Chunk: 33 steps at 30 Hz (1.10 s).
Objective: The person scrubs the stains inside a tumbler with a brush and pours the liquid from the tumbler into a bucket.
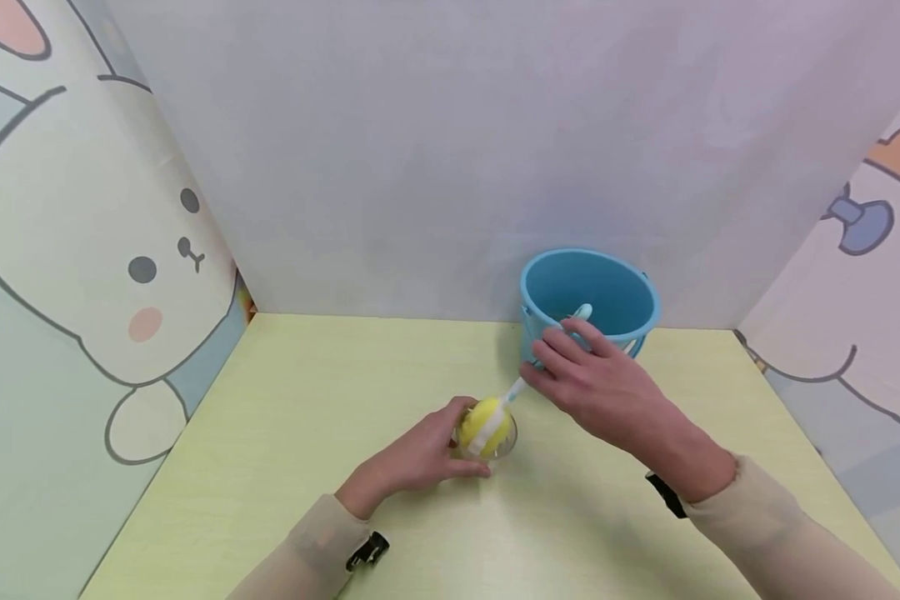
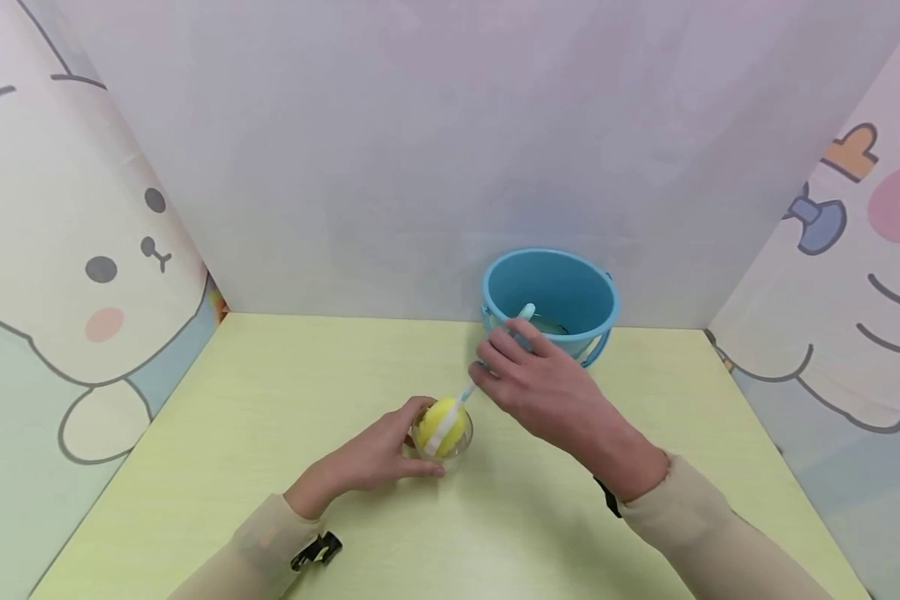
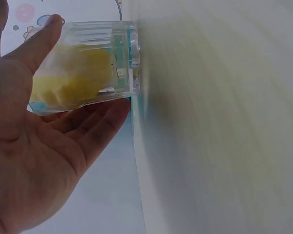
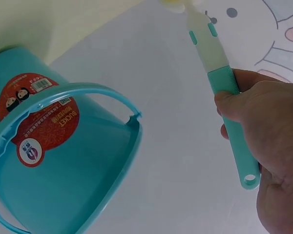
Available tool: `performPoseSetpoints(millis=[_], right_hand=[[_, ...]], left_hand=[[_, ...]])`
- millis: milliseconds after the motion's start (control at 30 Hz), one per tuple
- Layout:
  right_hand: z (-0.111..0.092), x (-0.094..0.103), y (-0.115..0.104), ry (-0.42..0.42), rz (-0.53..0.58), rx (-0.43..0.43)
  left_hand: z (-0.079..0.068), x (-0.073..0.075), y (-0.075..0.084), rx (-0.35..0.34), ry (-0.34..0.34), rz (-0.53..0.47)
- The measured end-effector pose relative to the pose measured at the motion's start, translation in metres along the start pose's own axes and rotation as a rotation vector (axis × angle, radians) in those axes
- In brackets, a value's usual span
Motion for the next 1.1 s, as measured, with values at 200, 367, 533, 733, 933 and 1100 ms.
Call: performPoseSetpoints(millis=[200,367,533,733,933,1100], right_hand=[[0.002,-0.008,-0.008,-0.02,0.019,0.004],[-0.001,-0.013,-0.011,-0.032,0.053,0.001],[-0.006,-0.013,-0.008,-0.025,0.044,-0.002],[-0.009,-0.011,-0.003,-0.029,0.026,0.002],[-0.011,-0.009,0.002,-0.012,0.039,-0.013],[-0.012,-0.008,0.007,0.007,0.085,-0.035]], left_hand=[[0.0,0.0,-0.001,0.008,-0.001,0.013],[0.001,0.0,0.0,0.016,0.001,0.021],[0.0,0.0,-0.001,0.008,0.006,0.021],[-0.001,-0.002,-0.003,0.022,0.012,0.026],[0.0,-0.002,-0.003,0.022,0.011,0.039],[0.0,0.0,-0.004,0.018,0.008,0.047]])
Point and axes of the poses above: each hand's wrist, its own z-axis towards the middle knuckle, its own x-axis out of the back of the hand, y = z × x, the point moved 2 cm from there along z, towards the middle knuckle, and after that the axes turned 9 degrees about -z, right-handed, at the moved point
